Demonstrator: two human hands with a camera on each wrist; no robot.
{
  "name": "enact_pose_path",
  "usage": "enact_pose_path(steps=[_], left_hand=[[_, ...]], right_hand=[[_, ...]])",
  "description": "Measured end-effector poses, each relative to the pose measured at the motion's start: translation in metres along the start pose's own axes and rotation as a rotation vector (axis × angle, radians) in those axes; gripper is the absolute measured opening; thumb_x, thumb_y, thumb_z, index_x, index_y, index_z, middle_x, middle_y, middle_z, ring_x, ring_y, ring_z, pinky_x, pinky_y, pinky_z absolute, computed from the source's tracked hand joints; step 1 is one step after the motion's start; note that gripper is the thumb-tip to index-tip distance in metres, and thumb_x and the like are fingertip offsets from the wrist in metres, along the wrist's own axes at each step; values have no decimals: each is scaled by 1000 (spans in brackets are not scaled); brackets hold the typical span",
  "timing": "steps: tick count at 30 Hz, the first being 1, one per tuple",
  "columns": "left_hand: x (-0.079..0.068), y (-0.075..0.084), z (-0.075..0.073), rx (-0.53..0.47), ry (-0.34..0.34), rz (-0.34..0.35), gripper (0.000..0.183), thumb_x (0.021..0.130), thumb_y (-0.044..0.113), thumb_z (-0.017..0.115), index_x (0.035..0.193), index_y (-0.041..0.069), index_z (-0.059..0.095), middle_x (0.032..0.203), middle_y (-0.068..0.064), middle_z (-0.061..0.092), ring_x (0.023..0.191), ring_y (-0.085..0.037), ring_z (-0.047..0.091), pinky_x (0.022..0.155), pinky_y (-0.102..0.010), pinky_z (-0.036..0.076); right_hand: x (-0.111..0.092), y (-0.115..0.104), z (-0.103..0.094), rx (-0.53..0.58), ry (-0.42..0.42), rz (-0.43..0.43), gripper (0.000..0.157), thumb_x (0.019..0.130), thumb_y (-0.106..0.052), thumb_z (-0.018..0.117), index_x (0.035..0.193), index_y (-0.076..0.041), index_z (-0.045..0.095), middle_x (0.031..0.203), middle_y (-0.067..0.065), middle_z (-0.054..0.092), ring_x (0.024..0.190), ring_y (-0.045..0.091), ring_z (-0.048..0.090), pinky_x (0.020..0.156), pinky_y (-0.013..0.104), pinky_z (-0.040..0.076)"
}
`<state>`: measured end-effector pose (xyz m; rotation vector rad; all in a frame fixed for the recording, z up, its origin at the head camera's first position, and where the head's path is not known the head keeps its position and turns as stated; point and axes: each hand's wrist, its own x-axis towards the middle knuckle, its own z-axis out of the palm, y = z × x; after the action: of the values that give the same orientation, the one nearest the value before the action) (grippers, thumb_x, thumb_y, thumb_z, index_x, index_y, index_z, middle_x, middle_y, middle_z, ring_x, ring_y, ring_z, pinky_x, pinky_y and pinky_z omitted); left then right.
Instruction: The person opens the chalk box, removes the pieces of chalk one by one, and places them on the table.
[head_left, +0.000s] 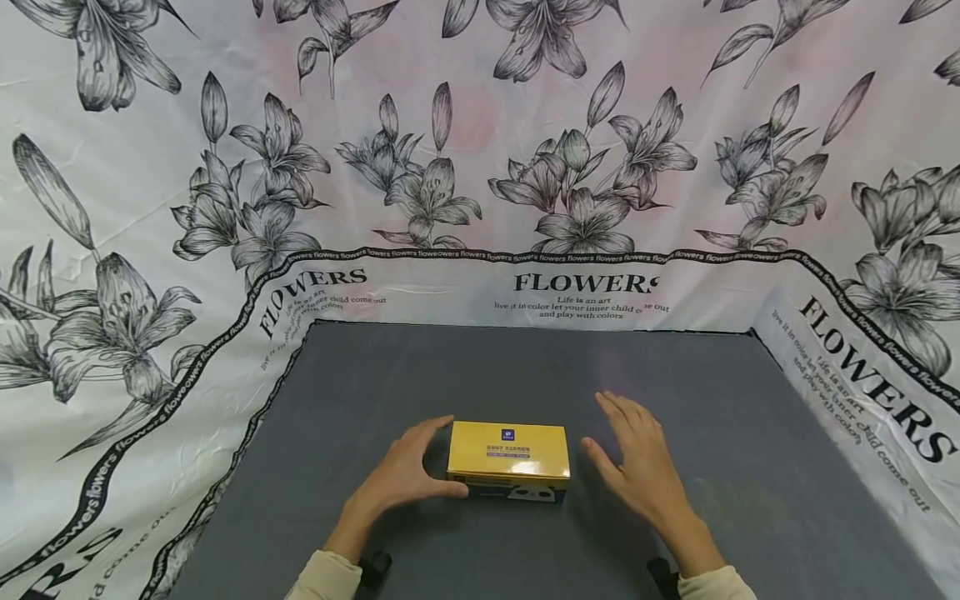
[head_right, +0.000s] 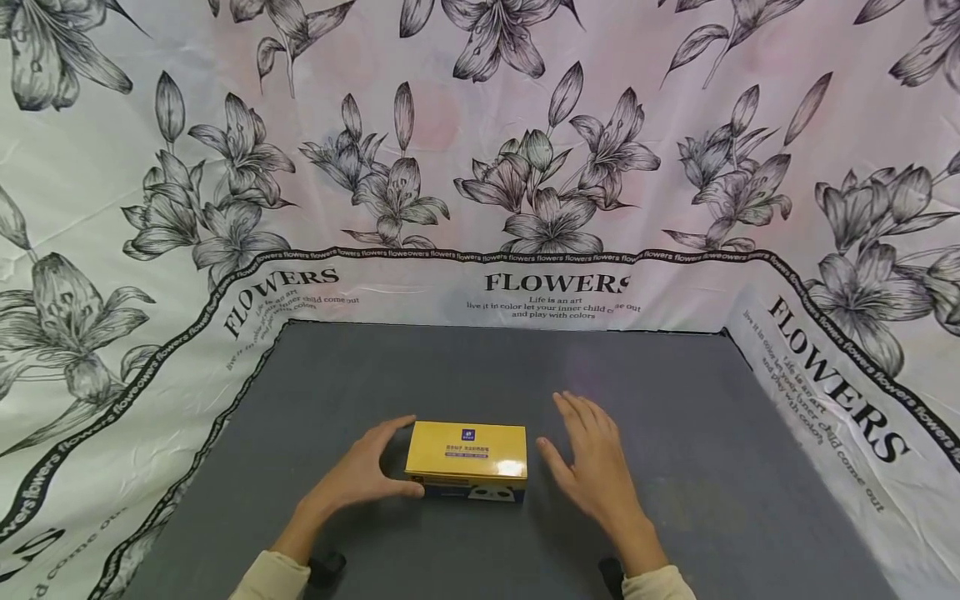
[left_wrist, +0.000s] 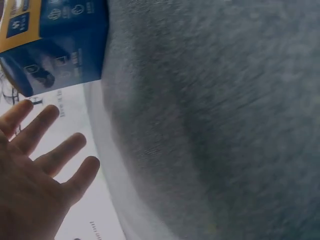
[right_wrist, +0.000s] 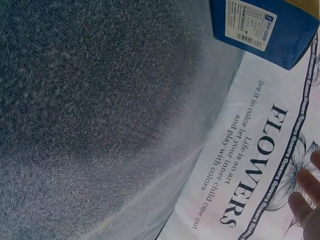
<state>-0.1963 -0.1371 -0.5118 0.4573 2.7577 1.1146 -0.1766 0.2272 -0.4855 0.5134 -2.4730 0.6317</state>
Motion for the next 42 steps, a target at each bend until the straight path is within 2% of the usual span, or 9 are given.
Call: enact_pose_path(steps=[7,13,21,29,35,42], left_hand=[[3,-7,6,-35,-26,13,110,68,51,92,159,27,36,163,-8,38,148,-44,36,108,-76,29],[7,-11,10,-55,-45,1,114,67,49,94,160,29,33,164,-9,36,149,-42,35,112,-75,22],[9,-11,15,-67,-29,17,113,67,46,95,160,26,33,160,-7,44,146,-39,41,115,-68,22],[10,-11,18,-64,-14,21,109,68,42,95,158,22,36,155,-7,50,142,-37,47,114,-66,25],[10,-10,18,-71,-9,24,107,67,41,95,156,22,38,153,-6,51,141,-35,48,113,-65,25],[10,-11,19,-68,-1,36,107,67,40,95,156,19,39,150,-6,54,139,-34,49,112,-65,26]], right_hand=[[-1,0,5,7,6,-41,63,85,-23,80,141,-5,59,136,16,64,127,44,55,101,68,38],[-1,-3,11,9,-3,-66,61,83,-26,83,137,-8,63,132,14,67,121,39,58,98,66,42],[0,-15,20,-25,-66,-76,63,82,-36,85,135,-10,65,130,13,68,118,35,59,96,63,45],[3,-23,30,-26,-139,-95,62,83,-44,82,133,-10,66,131,13,67,122,36,59,99,61,47],[9,-26,30,-42,-194,-146,52,84,-46,82,122,-12,72,127,10,69,118,30,62,99,54,50],[21,-30,25,-91,-261,-238,51,81,-48,83,118,-14,73,119,1,72,110,23,64,94,46,53]])
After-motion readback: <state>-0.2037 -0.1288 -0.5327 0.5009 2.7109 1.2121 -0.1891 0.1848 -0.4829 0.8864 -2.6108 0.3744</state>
